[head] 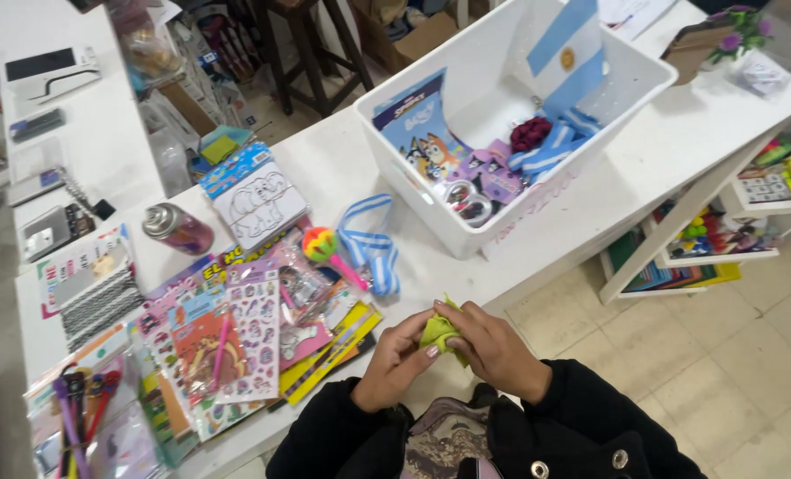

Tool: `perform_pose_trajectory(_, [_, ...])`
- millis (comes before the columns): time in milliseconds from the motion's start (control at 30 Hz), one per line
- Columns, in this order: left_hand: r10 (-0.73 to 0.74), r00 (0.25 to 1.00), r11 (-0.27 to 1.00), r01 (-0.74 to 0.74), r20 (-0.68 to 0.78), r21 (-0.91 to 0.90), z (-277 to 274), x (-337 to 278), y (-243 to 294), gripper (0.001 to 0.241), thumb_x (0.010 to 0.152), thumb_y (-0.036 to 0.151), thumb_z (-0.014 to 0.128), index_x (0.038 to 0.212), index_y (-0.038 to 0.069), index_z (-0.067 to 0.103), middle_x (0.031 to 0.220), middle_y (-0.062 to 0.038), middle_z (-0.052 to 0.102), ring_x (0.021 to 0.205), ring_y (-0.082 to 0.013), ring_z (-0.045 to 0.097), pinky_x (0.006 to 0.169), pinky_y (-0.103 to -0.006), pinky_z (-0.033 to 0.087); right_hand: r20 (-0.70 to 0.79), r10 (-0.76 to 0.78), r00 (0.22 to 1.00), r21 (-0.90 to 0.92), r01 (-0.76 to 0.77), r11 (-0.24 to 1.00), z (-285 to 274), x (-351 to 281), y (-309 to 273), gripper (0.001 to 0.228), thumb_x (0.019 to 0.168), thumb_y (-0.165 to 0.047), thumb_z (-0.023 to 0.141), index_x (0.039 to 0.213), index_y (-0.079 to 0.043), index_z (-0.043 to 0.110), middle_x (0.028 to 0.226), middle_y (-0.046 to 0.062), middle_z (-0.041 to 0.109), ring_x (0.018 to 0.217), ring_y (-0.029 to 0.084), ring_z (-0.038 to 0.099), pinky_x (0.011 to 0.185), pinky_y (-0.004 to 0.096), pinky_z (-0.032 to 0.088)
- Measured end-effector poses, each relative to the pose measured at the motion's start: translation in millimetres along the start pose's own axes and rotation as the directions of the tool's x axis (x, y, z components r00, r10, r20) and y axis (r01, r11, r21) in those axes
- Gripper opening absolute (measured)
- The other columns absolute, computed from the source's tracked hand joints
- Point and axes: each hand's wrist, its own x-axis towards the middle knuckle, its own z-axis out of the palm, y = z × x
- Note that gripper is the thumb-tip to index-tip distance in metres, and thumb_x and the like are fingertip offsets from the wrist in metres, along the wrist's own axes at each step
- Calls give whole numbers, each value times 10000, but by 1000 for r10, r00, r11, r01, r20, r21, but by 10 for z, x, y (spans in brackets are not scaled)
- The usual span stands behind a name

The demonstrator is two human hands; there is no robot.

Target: Wiping down toys, stickers, and a bin with a cloth.

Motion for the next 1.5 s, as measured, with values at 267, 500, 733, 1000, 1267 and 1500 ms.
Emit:
perform_pose_trajectory(267, [331, 942, 712, -283, 48, 643, 736, 824, 373, 500, 960, 62, 659, 1444, -4, 554, 1263, -177, 736, 1146, -265, 755, 976, -329, 578, -42, -1, 999, -87, -2, 996, -1037, -177, 696, 604, 899, -51, 699, 1470, -42, 504, 951, 151, 596, 783, 312, 630, 676, 403, 518])
perform_pose_trajectory(500, [520, 832, 107, -290, 195, 951, 775, 1222, 918, 378, 953, 146, 683, 1316, 48, 642, 1406, -135, 649, 1395, -333, 562, 1174, -473, 419, -202, -305, 931, -231, 258, 938, -1688, 419, 1023, 611, 939, -11, 716, 1479, 9, 432, 1163, 203, 626, 988, 371, 640, 867, 446, 534])
perform_pose_trajectory(733, [584, 809, 180, -213, 70, 960, 730, 1579, 1000, 564, 1012, 270, 651, 1455, -44, 501, 1508, -217, 527, 1389, -388, 539, 1176, -490, 410, 4, -415, 910, -291, 398, 870, -1937, 1224, 946, 513, 872, -92, 768, 1307, -5, 510, 1218, 212, 627, 1125, 409, 619, 956, 484, 501])
perform_pose_trajectory(1000, [496, 796, 723, -157, -346, 673, 621, 1969, 1160, 515, 971, 103, 605, 1460, 13, 470, 1078, -169, 738, 994, -363, 784, 813, -355, 591, 557, -507, 658, 11, 605, 796, -2240, 2091, 708, 713, 812, -302, 817, 1377, 13, 516, 1472, 312, 417, 1231, 470, 549, 974, 497, 488])
perform_pose_trajectory(1267, [623, 777, 314, -139, -93, 939, 364, 2345, 1127, 447, 799, -13, 664, 1242, 3, 609, 1168, -247, 690, 1069, -444, 667, 916, -452, 548, 861, -61, 504, -110, 302, 947, -2433, 2833, 1011, 799, 761, -295, 805, 1484, -140, 502, 1361, 116, 665, 983, 329, 745, 827, 423, 591])
perform_pose_trajectory(1500, [414, 892, 442, -23, -181, 897, 414, 2552, 874, 253, 840, -3, 636, 1090, -24, 597, 937, -249, 659, 919, -475, 627, 750, -530, 497, 896, -93, 434, -33, 274, 961, -1972, 2922, 1385, 691, 876, -200, 718, 1518, -118, 477, 1015, 184, 747, 884, 332, 748, 790, 428, 581])
